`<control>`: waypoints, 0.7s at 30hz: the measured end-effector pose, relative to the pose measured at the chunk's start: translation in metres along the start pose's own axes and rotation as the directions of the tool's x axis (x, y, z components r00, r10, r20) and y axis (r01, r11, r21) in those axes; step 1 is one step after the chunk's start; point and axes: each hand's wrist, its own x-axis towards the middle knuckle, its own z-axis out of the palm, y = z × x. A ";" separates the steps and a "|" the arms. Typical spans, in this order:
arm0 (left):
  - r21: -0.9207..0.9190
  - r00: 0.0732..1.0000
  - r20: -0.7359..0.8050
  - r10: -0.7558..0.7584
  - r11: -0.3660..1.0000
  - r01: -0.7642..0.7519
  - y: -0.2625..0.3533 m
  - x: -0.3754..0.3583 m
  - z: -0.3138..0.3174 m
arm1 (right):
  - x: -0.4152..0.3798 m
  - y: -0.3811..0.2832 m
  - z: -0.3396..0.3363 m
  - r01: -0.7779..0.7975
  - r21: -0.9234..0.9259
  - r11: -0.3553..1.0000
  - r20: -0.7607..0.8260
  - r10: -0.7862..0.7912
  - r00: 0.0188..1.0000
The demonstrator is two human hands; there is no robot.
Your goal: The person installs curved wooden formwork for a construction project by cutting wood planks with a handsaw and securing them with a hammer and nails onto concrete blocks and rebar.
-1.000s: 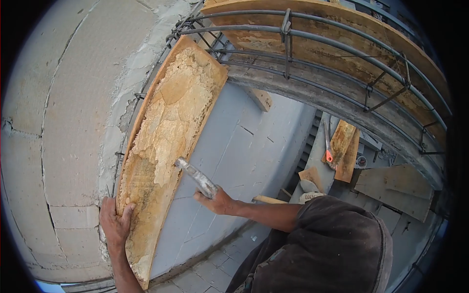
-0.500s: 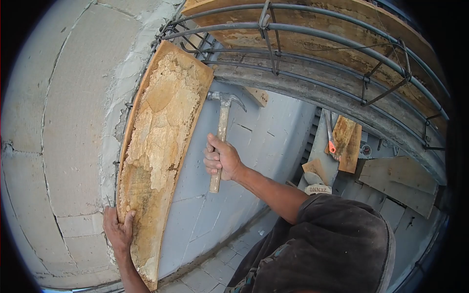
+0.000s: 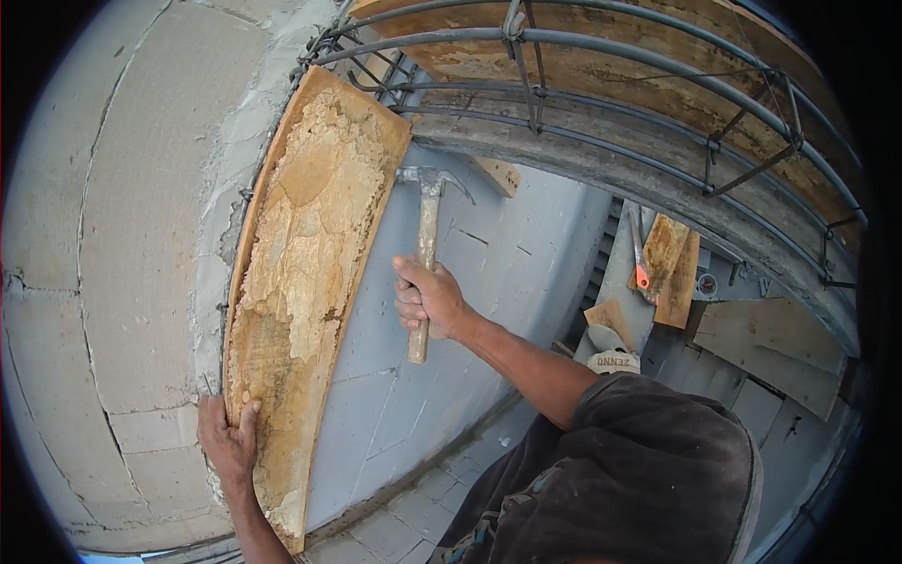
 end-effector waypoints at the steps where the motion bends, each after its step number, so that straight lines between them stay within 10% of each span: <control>1: -0.001 1.000 0.000 -0.003 1.000 0.003 0.001 0.001 0.000 | 0.000 -0.002 -0.003 0.012 -0.012 1.000 -0.001 -0.012 1.000; 21: 0.043 0.999 -0.018 -0.033 0.998 0.034 0.005 0.003 0.001 | 0.055 -0.008 -0.002 0.335 -0.739 0.584 0.007 -0.490 0.872</control>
